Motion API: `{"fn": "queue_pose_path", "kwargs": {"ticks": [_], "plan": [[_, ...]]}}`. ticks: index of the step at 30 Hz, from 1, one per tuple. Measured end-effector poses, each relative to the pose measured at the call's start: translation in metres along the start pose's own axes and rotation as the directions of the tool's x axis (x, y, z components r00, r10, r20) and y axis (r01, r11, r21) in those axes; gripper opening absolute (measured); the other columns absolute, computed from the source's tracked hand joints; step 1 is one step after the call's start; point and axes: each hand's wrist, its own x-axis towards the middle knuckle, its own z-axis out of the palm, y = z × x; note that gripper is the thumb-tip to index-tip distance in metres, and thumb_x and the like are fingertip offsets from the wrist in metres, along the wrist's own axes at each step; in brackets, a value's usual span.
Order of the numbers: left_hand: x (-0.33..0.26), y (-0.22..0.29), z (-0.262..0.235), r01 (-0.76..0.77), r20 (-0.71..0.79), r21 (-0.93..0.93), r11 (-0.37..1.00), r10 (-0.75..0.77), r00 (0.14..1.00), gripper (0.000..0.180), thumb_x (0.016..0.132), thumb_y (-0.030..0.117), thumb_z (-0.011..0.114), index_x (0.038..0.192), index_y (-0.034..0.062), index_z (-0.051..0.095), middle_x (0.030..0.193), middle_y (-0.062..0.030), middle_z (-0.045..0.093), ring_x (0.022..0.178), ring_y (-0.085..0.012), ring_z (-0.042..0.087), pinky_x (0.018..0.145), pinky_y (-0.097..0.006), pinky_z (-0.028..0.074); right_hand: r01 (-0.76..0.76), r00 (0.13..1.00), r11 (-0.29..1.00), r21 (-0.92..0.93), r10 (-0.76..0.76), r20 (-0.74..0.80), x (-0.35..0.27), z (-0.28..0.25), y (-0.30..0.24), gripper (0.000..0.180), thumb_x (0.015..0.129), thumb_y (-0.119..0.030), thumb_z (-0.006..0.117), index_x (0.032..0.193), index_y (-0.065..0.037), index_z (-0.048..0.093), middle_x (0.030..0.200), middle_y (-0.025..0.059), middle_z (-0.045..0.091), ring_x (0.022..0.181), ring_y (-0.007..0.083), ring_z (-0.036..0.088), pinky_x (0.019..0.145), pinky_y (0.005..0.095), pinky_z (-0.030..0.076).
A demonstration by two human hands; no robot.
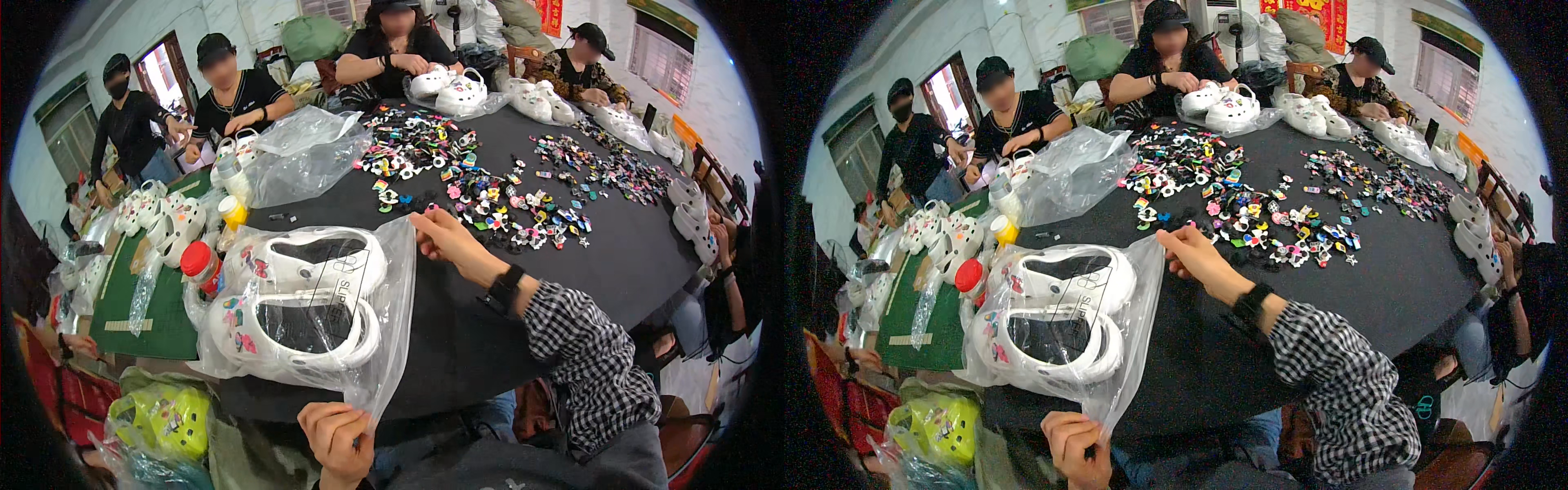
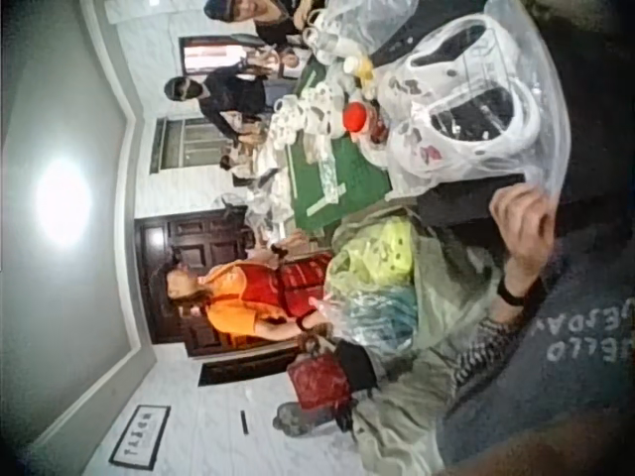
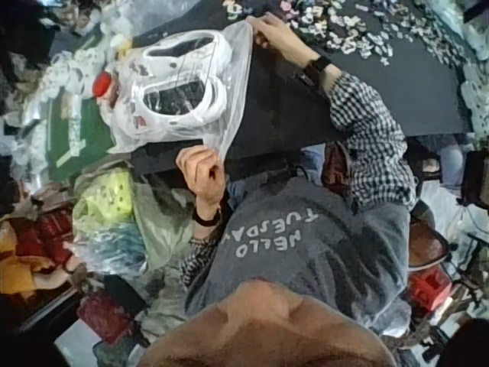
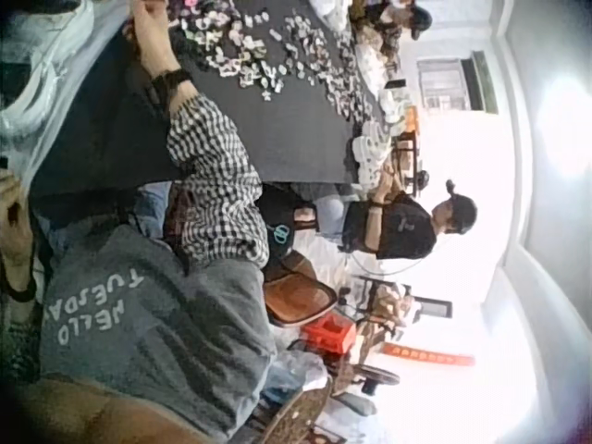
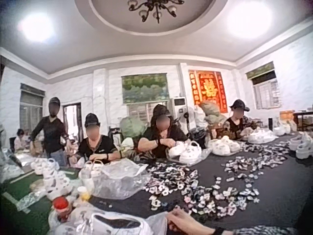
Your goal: Attaching charms and accessories to foam clogs in a manufacturing setting.
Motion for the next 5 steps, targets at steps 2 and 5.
{"fn": "queue_pose_path", "kwargs": {"ticks": [2,5], "plan": [[-0.012,-0.004,-0.001,0.13,0.082,0.003,0.992,-0.13,0.988,0.016,0.073,0.013,0.072,0.089,0.0102,0.07,0.091,-0.0024,0.062,0.092,-0.021,0.057,0.088,-0.041,0.04,0.162,0.986,0.98,-0.115,-0.157,0.054,-0.01,-0.004,0.012,0.035,0.092,-0.035,0.061,0.1,-0.003,0.049,0.084,0.0022,0.053,0.067,0.0078,0.051,0.057,0.0227,0.043],[-0.012,-0.005,0.006,0.128,0.03,-0.05,0.991,-0.126,0.992,0.018,0.078,0.021,0.069,0.089,0.0073,0.067,0.094,-0.0072,0.063,0.087,-0.026,0.058,0.088,-0.048,0.04,0.528,0.848,0.759,-0.381,-0.447,0.284,-0.054,-0.003,0.001,0.037,0.09,-0.028,0.065,0.116,-0.008,0.048,0.09,0.0046,0.059,0.08,0.0125,0.059,0.072,0.0259,0.048]]}}
